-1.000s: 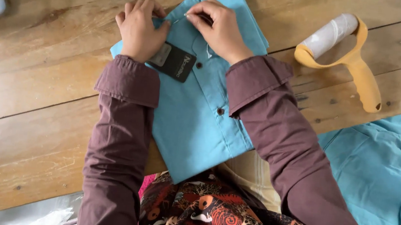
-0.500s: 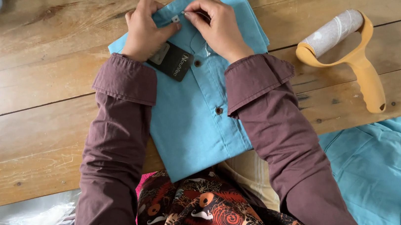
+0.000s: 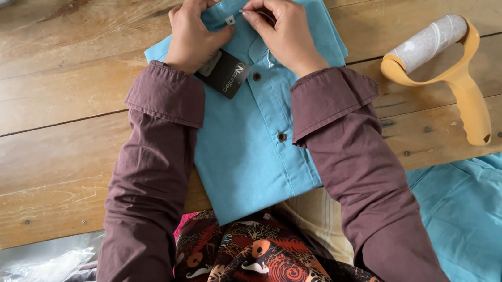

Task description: Finishing and packaging a blue shirt by lint rolling, attaching tags, and placing it in a plastic bag.

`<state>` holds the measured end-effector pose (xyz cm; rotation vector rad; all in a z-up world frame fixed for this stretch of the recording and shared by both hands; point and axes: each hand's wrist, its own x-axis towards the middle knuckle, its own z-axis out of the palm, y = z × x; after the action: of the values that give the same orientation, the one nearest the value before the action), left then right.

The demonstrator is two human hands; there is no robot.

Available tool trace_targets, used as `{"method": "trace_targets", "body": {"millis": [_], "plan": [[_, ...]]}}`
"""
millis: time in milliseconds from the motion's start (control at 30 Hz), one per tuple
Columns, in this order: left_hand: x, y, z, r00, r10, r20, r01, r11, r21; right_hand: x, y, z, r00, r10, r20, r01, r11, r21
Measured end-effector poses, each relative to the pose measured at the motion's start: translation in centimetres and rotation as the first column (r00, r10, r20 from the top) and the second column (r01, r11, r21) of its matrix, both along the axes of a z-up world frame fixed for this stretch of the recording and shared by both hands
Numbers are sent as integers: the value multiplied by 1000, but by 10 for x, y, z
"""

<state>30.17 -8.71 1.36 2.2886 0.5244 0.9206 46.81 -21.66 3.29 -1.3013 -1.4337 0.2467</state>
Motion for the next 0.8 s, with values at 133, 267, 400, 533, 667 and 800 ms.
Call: {"method": "trace_targets", "body": {"millis": [133,267,400,533,667,800], "plan": [[0,-3,4,999,9,53,-11,1000,29,0,0,0,1000,-10,7,10,1000,-4],[-5,1,9,993,-100,64,102,994,-26,-1,0,1,1000,-7,4,7,1000,-3],[-6,5,5,994,-105,17,105,994,-21,-2,-2,3,998,42,-42,-43,999,-24],[-7,2,9,994,-99,42,101,994,-41,-6,-2,4,1000,18,-2,-18,998,-57],[-8,4,8,979,-173,106,187,971,-148,-5,-3,4,998,28,-49,-31,997,-68],[-10,7,7,968,-217,122,240,943,-229,-6,-3,4,999,23,-42,-25,998,-60]]}}
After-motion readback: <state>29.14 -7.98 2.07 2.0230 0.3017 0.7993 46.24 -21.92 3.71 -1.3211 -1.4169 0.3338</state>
